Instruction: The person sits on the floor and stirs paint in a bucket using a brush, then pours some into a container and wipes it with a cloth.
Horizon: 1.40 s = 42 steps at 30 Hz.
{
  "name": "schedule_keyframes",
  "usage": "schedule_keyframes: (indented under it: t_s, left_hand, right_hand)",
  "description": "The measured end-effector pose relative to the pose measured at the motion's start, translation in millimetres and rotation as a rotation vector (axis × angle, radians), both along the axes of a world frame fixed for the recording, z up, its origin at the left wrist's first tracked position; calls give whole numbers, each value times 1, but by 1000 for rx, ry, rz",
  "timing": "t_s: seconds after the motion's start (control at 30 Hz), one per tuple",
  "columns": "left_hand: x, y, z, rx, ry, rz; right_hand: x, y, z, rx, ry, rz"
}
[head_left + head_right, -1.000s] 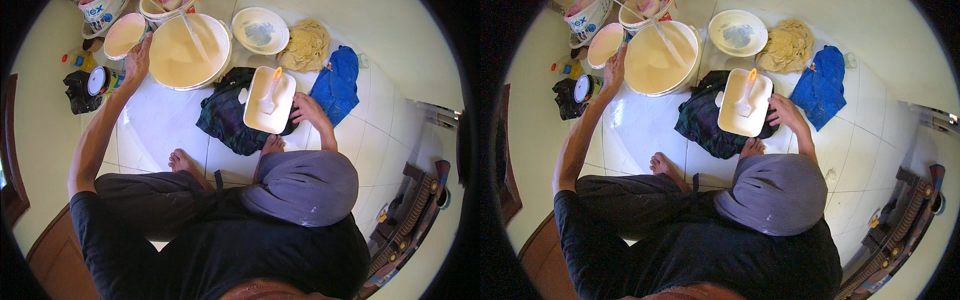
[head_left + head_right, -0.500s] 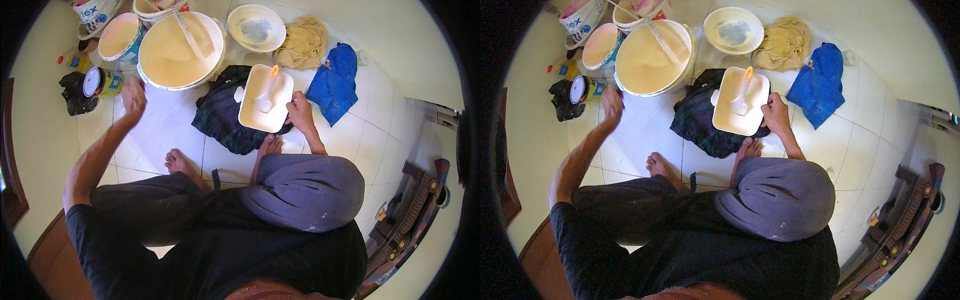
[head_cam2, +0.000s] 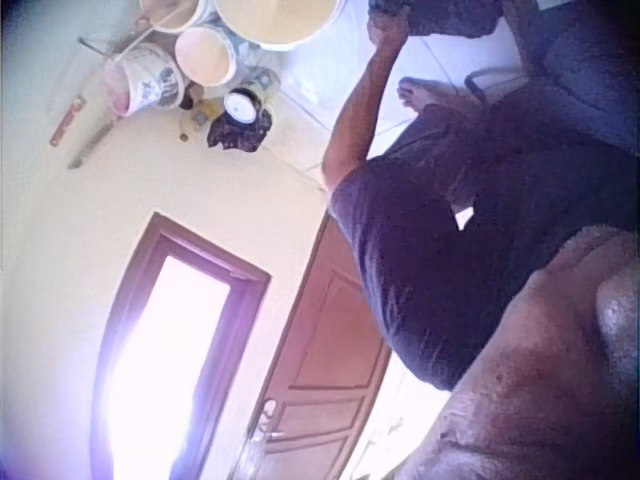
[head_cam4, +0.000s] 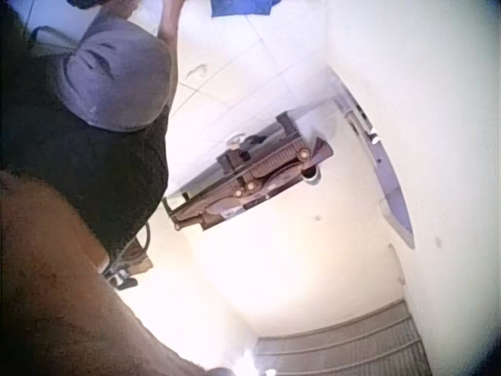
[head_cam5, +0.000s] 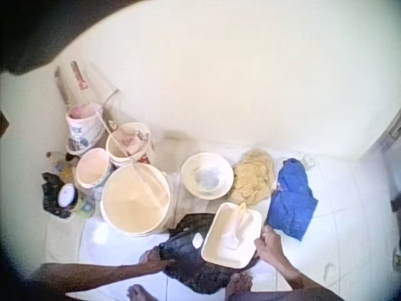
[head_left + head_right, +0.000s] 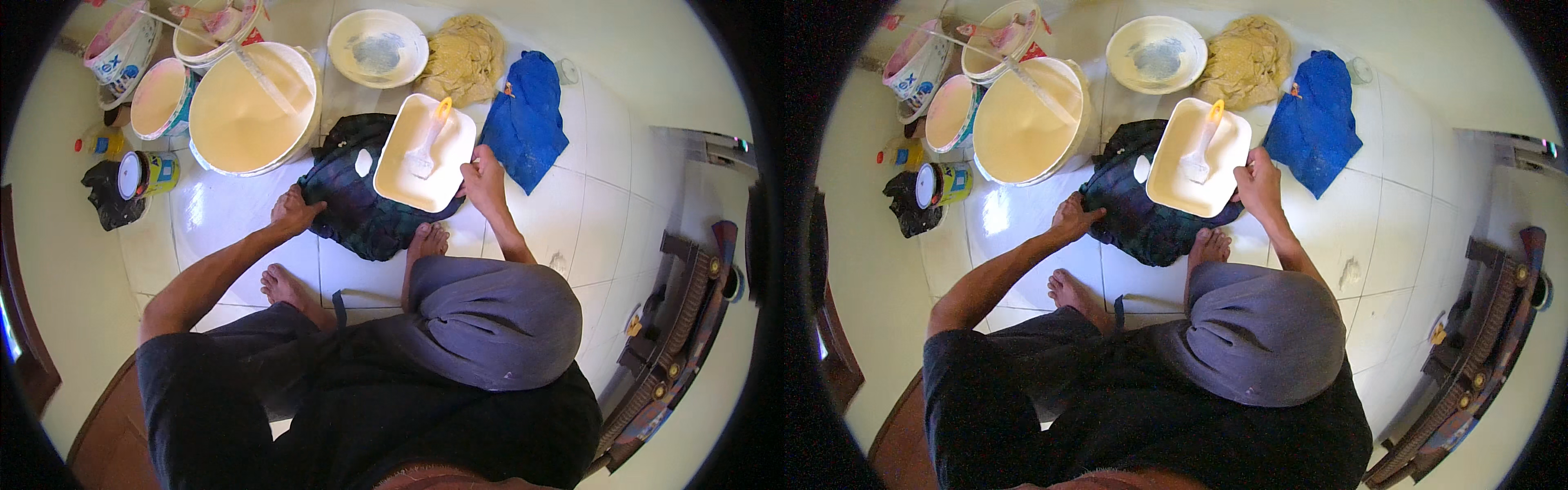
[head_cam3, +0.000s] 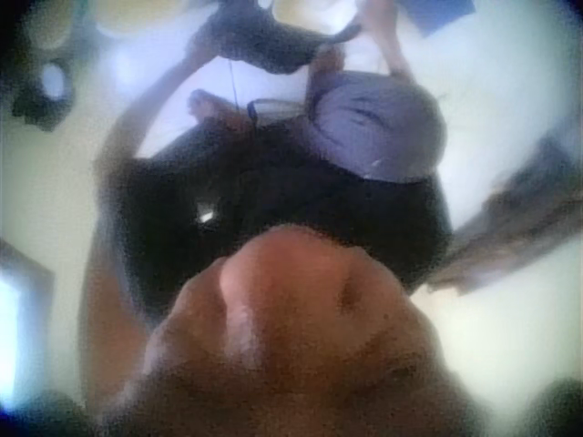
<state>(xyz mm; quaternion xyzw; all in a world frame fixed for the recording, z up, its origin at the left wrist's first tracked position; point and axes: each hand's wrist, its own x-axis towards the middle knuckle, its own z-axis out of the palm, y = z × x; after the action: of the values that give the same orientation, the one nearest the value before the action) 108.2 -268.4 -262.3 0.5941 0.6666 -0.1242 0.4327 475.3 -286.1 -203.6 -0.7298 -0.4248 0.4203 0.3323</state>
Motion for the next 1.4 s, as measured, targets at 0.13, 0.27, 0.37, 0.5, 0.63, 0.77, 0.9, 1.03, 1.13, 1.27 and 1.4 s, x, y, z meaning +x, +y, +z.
schedule_keyframes:
  t_s: [0.13,0.27,0.37,0.5,0.63,0.77,0.9,1.03,1.13,1.27,1.4]
  left_hand:
    - [-2,-12,-22,357,-74,115]
    - [-5,0,-22,238,-171,336]
    - [-11,-9,-36,271,-204,477]
    - [-4,-9,-19,236,-202,530]
    - [-7,-17,-22,492,-41,321]
    - [12,-19,12,454,-168,328]
    - [36,-28,46,572,-315,267]
    - [51,-24,48,938,-417,-13]
    - [65,-19,41,853,-527,-80]
    - [89,-15,33,695,-496,-189]
    - [111,-19,7,794,-247,-512]
  right_hand:
    - [8,3,0,13,80,-34]
    - [20,3,0,12,28,-34]
    - [13,8,9,10,35,-8]
    - [10,8,10,9,33,21]
    - [2,9,7,11,52,71]
    - [6,5,5,-8,20,99]
    - [6,0,8,-24,15,98]
    - [10,-5,10,-45,16,75]
    - [18,-9,12,-17,26,81]
    - [27,-12,23,-38,54,15]
    - [37,-16,33,-30,22,-6]
